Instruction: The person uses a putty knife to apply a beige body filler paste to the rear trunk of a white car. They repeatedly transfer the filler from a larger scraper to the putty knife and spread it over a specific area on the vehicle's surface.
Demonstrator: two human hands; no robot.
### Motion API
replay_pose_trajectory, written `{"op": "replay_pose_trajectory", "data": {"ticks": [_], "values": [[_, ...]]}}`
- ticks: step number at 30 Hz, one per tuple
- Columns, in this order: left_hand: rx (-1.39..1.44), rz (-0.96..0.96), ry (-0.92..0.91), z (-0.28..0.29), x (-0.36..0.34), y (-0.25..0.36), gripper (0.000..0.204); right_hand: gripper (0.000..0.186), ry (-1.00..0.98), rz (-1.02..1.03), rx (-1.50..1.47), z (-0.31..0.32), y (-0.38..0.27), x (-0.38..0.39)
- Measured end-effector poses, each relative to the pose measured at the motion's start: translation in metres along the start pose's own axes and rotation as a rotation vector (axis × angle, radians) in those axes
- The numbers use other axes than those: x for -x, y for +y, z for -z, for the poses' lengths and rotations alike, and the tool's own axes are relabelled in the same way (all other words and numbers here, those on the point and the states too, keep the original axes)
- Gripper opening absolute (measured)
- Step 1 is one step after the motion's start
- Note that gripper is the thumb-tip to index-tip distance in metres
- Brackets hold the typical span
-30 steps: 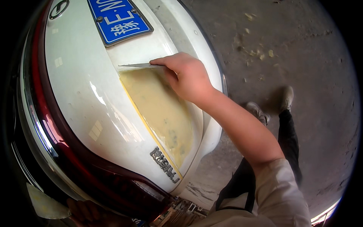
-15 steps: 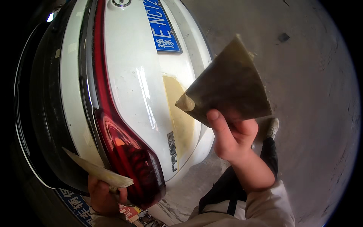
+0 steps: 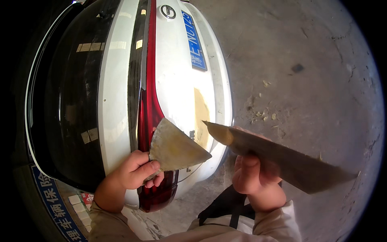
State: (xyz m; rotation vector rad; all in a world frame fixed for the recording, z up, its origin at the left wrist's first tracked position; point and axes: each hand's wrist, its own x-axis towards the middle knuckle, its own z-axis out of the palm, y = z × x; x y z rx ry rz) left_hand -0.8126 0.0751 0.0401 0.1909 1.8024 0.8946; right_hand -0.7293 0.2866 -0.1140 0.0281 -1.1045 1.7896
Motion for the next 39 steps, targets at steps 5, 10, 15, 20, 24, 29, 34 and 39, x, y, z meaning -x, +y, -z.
{"op": "replay_pose_trajectory", "data": {"ticks": [5, 10, 15, 20, 24, 29, 34, 39], "values": [[0.049, -0.014, -0.055, -0.004, 0.003, 0.001, 0.035, 0.039, -0.201, -0.085, 0.035, 0.003, -0.004, 0.007], [0.050, 0.037, -0.042, -0.006, 0.005, 0.003, 0.034, 0.033, -0.245, 0.043, 0.146, -0.013, -0.009, 0.003], [0.064, 0.045, -0.008, -0.007, 0.006, 0.002, 0.030, 0.039, -0.409, -0.026, 0.174, -0.001, -0.009, 0.000], [0.030, 0.028, 0.017, -0.008, 0.004, -0.002, 0.027, 0.041, -0.524, 0.025, 0.240, 0.001, -0.015, -0.014], [-0.025, -0.052, 0.010, -0.008, 0.002, -0.001, 0.026, 0.062, -0.637, -0.015, 0.314, 0.015, -0.016, -0.016], [0.056, -0.179, -0.018, -0.009, 0.002, -0.004, 0.029, 0.046, -0.858, -0.290, 0.369, 0.033, -0.019, -0.015], [-0.025, -0.147, -0.005, -0.008, -0.003, -0.004, 0.030, 0.037, -0.498, -0.121, 0.178, 0.028, -0.019, -0.014], [0.082, -0.391, 0.208, -0.010, -0.005, -0.010, 0.029, 0.026, -0.381, -0.640, 0.210, 0.025, -0.001, 0.019]]}}
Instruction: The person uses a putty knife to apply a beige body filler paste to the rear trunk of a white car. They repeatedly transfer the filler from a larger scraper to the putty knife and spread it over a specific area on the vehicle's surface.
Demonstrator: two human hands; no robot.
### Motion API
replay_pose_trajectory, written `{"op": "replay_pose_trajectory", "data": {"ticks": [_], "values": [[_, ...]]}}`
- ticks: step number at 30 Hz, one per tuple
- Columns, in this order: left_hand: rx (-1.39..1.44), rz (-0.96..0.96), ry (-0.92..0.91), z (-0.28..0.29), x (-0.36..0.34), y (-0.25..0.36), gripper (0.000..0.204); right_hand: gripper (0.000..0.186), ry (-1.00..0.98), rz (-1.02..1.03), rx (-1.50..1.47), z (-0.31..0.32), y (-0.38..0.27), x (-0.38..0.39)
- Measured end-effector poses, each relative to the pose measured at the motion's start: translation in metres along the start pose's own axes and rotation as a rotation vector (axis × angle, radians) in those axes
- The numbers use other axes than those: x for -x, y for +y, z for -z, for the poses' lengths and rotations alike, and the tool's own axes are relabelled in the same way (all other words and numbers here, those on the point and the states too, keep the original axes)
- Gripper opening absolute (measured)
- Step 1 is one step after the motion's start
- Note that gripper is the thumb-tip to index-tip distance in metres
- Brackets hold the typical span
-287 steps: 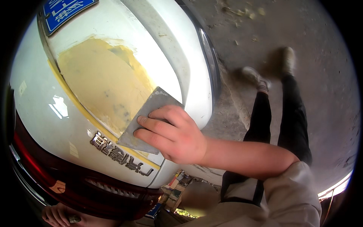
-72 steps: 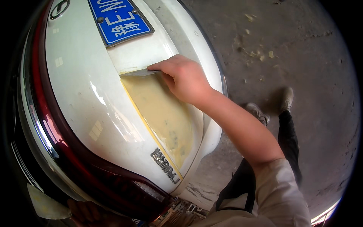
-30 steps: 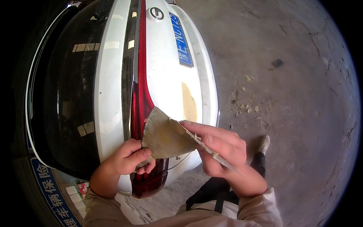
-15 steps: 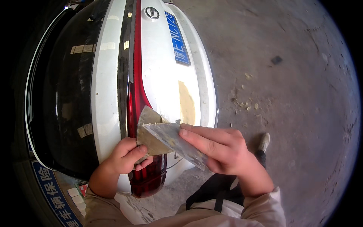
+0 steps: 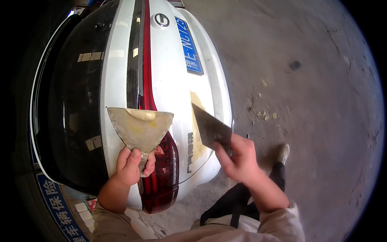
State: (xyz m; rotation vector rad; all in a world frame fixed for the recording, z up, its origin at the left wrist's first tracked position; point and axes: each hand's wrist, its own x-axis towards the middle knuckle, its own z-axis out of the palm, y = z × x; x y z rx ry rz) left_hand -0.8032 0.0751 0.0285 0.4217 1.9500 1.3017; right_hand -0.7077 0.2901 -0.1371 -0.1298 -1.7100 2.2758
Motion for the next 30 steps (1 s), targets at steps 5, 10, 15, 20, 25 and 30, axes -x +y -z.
{"op": "replay_pose_trajectory", "data": {"ticks": [5, 10, 15, 20, 25, 30], "values": [[-0.740, -0.464, 0.083, 0.004, -0.006, -0.015, 0.046, 0.027, 0.071, -0.321, -0.653, -0.014, 0.000, 0.006], [-1.018, -0.640, 0.136, -0.010, -0.003, -0.022, 0.082, 0.045, -0.111, -0.418, -0.970, -0.028, -0.037, 0.008], [-1.269, -0.649, 0.213, -0.024, 0.002, -0.012, 0.072, 0.045, -0.106, -0.429, -1.080, -0.015, -0.060, 0.012], [-1.399, -0.622, 0.232, -0.026, 0.009, -0.009, 0.066, 0.049, -0.088, -0.479, -1.119, -0.002, -0.062, 0.012], [-1.315, -0.663, 0.375, -0.009, 0.013, -0.012, 0.044, 0.048, 0.333, -0.202, -0.973, 0.005, -0.060, 0.001], [-0.209, -0.479, 0.536, 0.003, 0.008, -0.006, 0.018, 0.035, 0.486, -0.099, -0.426, 0.032, 0.073, -0.044]]}}
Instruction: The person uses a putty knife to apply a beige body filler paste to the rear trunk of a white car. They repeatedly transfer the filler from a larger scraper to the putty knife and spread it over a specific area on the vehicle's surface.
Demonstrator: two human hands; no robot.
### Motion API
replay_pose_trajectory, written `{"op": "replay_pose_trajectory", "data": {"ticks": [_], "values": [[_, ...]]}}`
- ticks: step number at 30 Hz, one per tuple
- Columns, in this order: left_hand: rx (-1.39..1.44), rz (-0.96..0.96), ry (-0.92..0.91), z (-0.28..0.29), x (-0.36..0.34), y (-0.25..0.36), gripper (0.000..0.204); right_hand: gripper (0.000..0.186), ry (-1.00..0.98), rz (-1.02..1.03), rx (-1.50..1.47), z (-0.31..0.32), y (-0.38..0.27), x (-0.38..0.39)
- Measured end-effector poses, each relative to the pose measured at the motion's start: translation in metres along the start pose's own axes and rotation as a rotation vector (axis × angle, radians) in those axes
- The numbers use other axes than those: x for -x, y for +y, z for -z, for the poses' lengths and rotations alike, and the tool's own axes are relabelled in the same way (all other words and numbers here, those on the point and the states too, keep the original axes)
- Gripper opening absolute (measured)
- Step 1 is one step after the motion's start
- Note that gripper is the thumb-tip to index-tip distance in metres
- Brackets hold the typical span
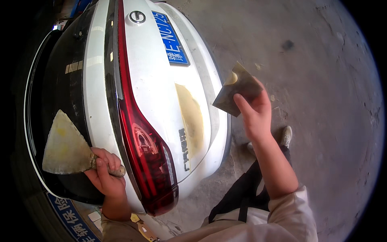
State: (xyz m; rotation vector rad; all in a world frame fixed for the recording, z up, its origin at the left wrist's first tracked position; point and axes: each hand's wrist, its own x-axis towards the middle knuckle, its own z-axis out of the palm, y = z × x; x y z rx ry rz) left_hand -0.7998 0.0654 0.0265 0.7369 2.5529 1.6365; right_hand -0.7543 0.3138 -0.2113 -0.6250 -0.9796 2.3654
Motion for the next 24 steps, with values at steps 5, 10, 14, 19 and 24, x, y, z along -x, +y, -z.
{"op": "replay_pose_trajectory", "data": {"ticks": [5, 10, 14, 19, 24], "values": [[0.081, 0.077, 0.168, -0.011, -0.006, -0.003, 0.018, 0.024, -0.169, -0.002, 0.452, 0.013, 0.099, -0.039], [0.031, 0.114, 0.414, -0.011, -0.003, -0.004, 0.020, 0.032, -0.313, 0.125, 0.622, -0.015, 0.144, -0.060], [-0.019, 0.146, 0.264, -0.015, -0.023, -0.007, 0.049, 0.033, -0.384, 0.143, 0.725, -0.023, 0.168, -0.067], [-0.204, 0.089, 0.865, -0.021, -0.001, -0.013, 0.040, 0.035, -0.328, 0.138, 0.689, -0.035, 0.188, -0.061], [0.036, 0.079, 0.391, 0.003, 0.001, -0.011, 0.029, 0.037, -0.334, 0.197, 0.711, -0.047, 0.199, -0.066]]}}
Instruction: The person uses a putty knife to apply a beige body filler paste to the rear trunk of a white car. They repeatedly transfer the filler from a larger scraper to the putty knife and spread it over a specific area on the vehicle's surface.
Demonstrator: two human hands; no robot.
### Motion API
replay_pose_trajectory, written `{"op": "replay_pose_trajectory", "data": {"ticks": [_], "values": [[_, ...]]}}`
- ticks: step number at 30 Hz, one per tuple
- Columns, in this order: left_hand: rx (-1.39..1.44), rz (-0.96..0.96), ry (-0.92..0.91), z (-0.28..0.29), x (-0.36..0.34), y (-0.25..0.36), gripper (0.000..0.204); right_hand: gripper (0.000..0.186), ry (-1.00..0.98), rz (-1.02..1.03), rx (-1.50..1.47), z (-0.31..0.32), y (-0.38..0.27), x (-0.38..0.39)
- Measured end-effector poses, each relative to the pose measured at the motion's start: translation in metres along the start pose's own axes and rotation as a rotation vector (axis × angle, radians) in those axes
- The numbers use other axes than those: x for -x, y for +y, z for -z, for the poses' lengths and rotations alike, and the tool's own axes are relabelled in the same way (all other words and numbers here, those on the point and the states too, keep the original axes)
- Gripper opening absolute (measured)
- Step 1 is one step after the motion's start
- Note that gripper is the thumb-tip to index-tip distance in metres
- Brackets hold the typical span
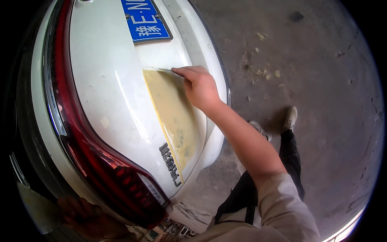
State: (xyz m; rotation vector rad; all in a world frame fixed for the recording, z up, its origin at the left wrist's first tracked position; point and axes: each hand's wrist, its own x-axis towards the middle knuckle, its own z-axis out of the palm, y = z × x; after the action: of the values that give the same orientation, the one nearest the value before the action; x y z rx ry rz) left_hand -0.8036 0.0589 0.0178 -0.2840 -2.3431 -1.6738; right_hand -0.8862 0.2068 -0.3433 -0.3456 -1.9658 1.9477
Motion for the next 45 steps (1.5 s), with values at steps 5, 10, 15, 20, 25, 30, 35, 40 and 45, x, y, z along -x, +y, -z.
{"op": "replay_pose_trajectory", "data": {"ticks": [5, 10, 15, 20, 25, 30, 35, 40, 45], "values": [[-0.043, -0.139, 0.090, -0.025, 0.001, -0.006, 0.030, 0.040, 0.011, 0.018, 0.027, -0.012, 0.000, 0.000], [0.039, -0.054, 0.020, -0.014, 0.003, -0.004, 0.029, 0.045, -0.017, 0.014, 0.045, -0.013, -0.002, 0.005], [0.074, 0.023, -0.039, -0.007, 0.007, -0.002, 0.029, 0.049, -0.057, -0.004, 0.026, -0.008, 0.006, 0.016], [0.106, 0.046, -0.084, -0.008, 0.009, -0.003, 0.029, 0.051, -0.108, -0.022, -0.058, 0.003, 0.015, 0.032], [0.011, -0.022, -0.087, -0.023, 0.008, -0.004, 0.030, 0.052, -0.101, -0.045, -0.099, 0.005, 0.018, 0.047], [0.131, -0.024, -0.133, -0.017, 0.008, -0.016, 0.030, 0.053, -0.073, -0.068, -0.098, 0.009, 0.023, 0.061], [0.134, -0.072, -0.089, -0.028, 0.007, -0.018, 0.029, 0.056, -0.082, -0.043, -0.096, 0.011, 0.021, 0.074], [0.143, 0.001, -0.160, -0.014, 0.009, -0.008, 0.029, 0.054, -0.046, -0.024, -0.115, 0.008, 0.018, 0.085], [0.185, 0.000, -0.139, -0.014, 0.011, -0.009, 0.029, 0.052, -0.027, -0.030, -0.125, 0.005, 0.020, 0.101]]}}
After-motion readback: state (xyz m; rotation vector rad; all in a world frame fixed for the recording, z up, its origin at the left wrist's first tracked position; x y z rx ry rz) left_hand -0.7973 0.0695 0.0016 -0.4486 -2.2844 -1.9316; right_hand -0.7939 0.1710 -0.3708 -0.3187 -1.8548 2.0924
